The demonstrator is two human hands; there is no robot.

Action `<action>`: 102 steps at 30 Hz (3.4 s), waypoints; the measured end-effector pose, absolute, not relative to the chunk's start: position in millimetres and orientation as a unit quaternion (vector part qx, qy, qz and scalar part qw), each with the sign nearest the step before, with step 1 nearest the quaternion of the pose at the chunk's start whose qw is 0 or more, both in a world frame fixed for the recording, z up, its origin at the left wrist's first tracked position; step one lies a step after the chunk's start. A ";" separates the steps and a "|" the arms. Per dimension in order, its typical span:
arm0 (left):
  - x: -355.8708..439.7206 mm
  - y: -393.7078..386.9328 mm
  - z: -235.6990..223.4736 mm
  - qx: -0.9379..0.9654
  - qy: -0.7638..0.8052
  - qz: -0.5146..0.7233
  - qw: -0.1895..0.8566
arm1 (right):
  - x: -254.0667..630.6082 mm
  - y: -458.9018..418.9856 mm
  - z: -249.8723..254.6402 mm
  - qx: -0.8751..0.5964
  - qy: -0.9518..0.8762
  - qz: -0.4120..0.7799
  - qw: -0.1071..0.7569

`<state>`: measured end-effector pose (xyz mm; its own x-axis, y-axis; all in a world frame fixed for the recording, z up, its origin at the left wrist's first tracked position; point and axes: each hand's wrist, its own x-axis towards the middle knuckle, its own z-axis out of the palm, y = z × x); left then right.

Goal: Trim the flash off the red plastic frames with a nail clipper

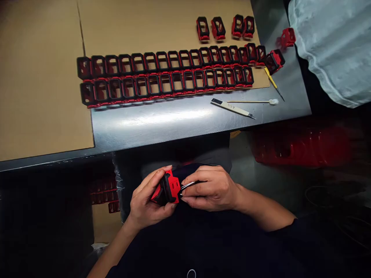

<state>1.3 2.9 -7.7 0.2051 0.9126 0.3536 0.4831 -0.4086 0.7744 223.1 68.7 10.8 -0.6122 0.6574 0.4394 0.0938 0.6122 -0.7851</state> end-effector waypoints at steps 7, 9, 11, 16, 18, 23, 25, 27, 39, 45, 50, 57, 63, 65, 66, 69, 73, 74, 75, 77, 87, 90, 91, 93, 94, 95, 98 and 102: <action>1.8 1.4 -6.4 0.722 0.485 0.418 0.262 | 222.9 70.7 13.1 -0.205 -0.828 0.378 0.359; 1.6 1.6 -6.4 0.723 0.483 0.418 0.264 | 222.8 71.1 13.0 -0.203 -0.829 0.382 0.354; 1.3 1.5 -6.8 0.725 0.481 0.417 0.263 | 222.9 71.2 12.6 -0.199 -0.830 0.384 0.353; 0.9 0.9 -8.4 0.726 0.481 0.421 0.255 | 222.6 70.2 12.0 -0.197 -0.824 0.387 0.363; 0.8 0.9 -8.6 0.726 0.483 0.420 0.251 | 222.5 70.0 12.1 -0.197 -0.826 0.384 0.363; 0.4 1.5 -8.2 0.727 0.480 0.419 0.258 | 223.8 71.0 13.7 -0.194 -0.836 0.378 0.347; 0.3 1.8 -8.1 0.728 0.477 0.420 0.258 | 224.7 71.3 15.2 -0.195 -0.841 0.375 0.336; 0.1 1.8 -8.0 0.731 0.474 0.420 0.254 | 225.5 71.1 17.5 -0.196 -0.846 0.374 0.325; -5.5 -1.7 -3.2 0.740 0.484 0.382 0.270 | 225.2 71.4 29.2 -0.161 -0.877 0.348 0.288; -1.9 -3.4 -11.0 0.703 0.499 0.433 0.263 | 222.7 73.6 37.1 -0.157 -0.921 0.256 0.250; -2.4 -13.1 -22.9 0.591 0.493 0.537 0.346 | 212.6 133.6 11.3 -0.297 -0.877 0.169 0.338; 2.5 -20.9 -14.6 0.542 0.474 0.569 0.398 | 184.6 199.4 -23.3 -0.456 -0.826 0.136 0.302; -2.8 -18.5 -20.5 0.603 0.491 0.555 0.295 | 189.4 120.8 23.8 -0.393 -0.718 0.490 0.301; -6.9 -16.7 -24.5 0.636 0.478 0.545 0.264 | 188.7 98.8 32.8 -0.343 -0.669 0.621 0.220; -9.1 -15.6 -25.7 0.654 0.466 0.538 0.255 | 186.9 91.7 34.4 -0.332 -0.652 0.654 0.191; -14.5 -12.0 -25.1 0.703 0.436 0.509 0.237 | 179.9 83.9 32.0 -0.351 -0.628 0.677 0.153; -17.7 -9.2 -18.4 0.736 0.437 0.477 0.198 | 174.3 85.2 26.2 -0.362 -0.608 0.692 0.146; -17.9 -8.9 -16.8 0.741 0.439 0.473 0.189 | 173.9 85.2 25.6 -0.358 -0.602 0.699 0.143; -17.9 -8.6 -15.3 0.744 0.441 0.468 0.181 | 173.7 85.0 25.4 -0.354 -0.596 0.707 0.141; -17.7 -8.0 -13.1 0.750 0.443 0.461 0.169 | 174.3 84.3 25.4 -0.348 -0.583 0.722 0.135; -16.7 -6.4 -8.4 0.762 0.434 0.447 0.176 | 184.3 85.9 25.9 -0.316 -0.576 0.748 0.097; -18.0 -6.9 -7.7 0.768 0.432 0.441 0.174 | 187.4 89.6 25.9 -0.291 -0.574 0.760 0.091; -18.4 -7.1 -7.6 0.769 0.431 0.440 0.172 | 188.3 90.8 25.8 -0.284 -0.568 0.768 0.087; -18.9 -7.3 -7.3 0.769 0.432 0.439 0.173 | 189.3 92.8 25.5 -0.273 -0.556 0.782 0.074; -18.9 -7.3 -7.0 0.769 0.432 0.438 0.174 | 189.3 93.3 25.5 -0.273 -0.552 0.785 0.068; -18.9 -7.2 -6.8 0.769 0.432 0.437 0.175 | 188.8 93.4 25.7 -0.275 -0.550 0.786 0.063; -18.5 -7.1 -5.7 0.775 0.432 0.430 0.168 | 184.9 92.0 27.6 -0.303 -0.555 0.772 0.058; -19.1 -7.8 -4.7 0.781 0.433 0.422 0.155 | 180.1 89.7 31.0 -0.341 -0.574 0.742 0.054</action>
